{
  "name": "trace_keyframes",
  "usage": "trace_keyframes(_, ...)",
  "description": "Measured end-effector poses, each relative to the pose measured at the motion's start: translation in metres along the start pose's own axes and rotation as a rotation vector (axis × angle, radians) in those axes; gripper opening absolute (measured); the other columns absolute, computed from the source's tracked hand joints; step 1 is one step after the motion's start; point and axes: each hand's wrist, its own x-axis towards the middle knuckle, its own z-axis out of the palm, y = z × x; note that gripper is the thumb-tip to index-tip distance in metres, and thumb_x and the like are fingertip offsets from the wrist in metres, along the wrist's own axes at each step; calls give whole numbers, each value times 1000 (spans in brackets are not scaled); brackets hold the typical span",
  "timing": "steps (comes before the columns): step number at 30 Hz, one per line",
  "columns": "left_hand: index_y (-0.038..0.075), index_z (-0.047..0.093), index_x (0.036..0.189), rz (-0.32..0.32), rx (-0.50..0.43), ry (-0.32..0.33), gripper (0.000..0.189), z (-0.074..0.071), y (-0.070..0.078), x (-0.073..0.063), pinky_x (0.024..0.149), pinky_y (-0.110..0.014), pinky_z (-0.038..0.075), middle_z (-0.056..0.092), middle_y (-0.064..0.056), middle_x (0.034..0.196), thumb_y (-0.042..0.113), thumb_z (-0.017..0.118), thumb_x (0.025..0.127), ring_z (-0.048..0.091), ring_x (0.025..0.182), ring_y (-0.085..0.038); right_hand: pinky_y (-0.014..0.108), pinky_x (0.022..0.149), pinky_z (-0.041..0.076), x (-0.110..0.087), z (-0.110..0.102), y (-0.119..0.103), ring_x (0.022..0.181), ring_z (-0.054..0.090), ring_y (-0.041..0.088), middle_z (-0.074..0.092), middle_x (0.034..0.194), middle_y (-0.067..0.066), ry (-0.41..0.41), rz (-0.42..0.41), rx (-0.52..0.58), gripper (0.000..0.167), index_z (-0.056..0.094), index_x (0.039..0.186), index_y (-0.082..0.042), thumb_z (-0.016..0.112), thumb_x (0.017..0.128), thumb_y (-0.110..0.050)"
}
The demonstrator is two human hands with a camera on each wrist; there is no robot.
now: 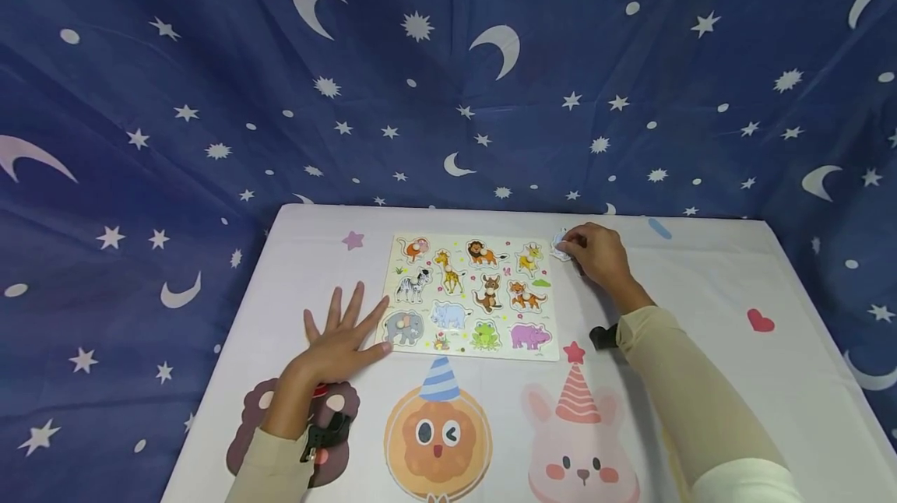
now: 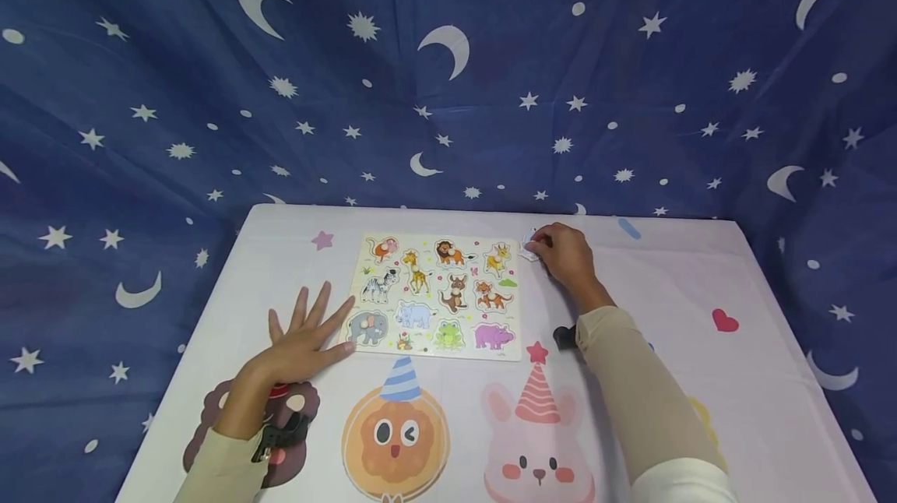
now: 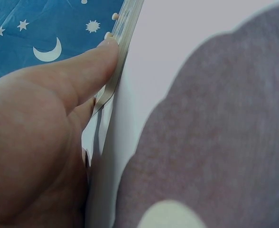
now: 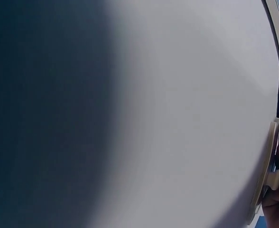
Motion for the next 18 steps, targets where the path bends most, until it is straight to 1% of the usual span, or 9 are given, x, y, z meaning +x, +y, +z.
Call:
trace_keyframes(3, 36, 21, 163, -2, 0, 1, 80, -1, -1, 1, 104, -81, -23, -11, -10, 173, 65, 54, 96, -22, 155, -46, 33, 58, 42, -2, -2, -2, 63, 57, 18, 63, 84, 6, 20, -15, -23, 21, 74, 98, -10, 78, 92, -30)
trace_keyframes(8, 35, 22, 163, -8, -1, -3, 80, 0, -2, 0, 104, -81, -24, -11, -11, 173, 65, 55, 96, -22, 155, -47, 33, 58, 43, -8, -6, -4, 65, 58, 19, 63, 82, 5, 33, -47, -52, 23, 74, 96, -10, 78, 92, -33)
trace_keyframes(12, 36, 22, 163, -3, 2, -6, 81, 1, -2, 0, 104, -82, -23, -11, -11, 173, 65, 55, 96, -22, 155, -47, 32, 59, 41, -16, -9, -7, 68, 56, 20, 62, 82, 4, 62, -68, -76, 24, 74, 94, -10, 78, 91, -33)
trace_keyframes(18, 35, 21, 163, 2, 2, -8, 81, 1, -1, 1, 104, -81, -24, -12, -10, 173, 66, 54, 96, -22, 155, -46, 33, 60, 41, -30, -14, -24, 71, 55, 21, 62, 82, 5, 102, -116, -52, 25, 72, 92, -9, 80, 90, -33)
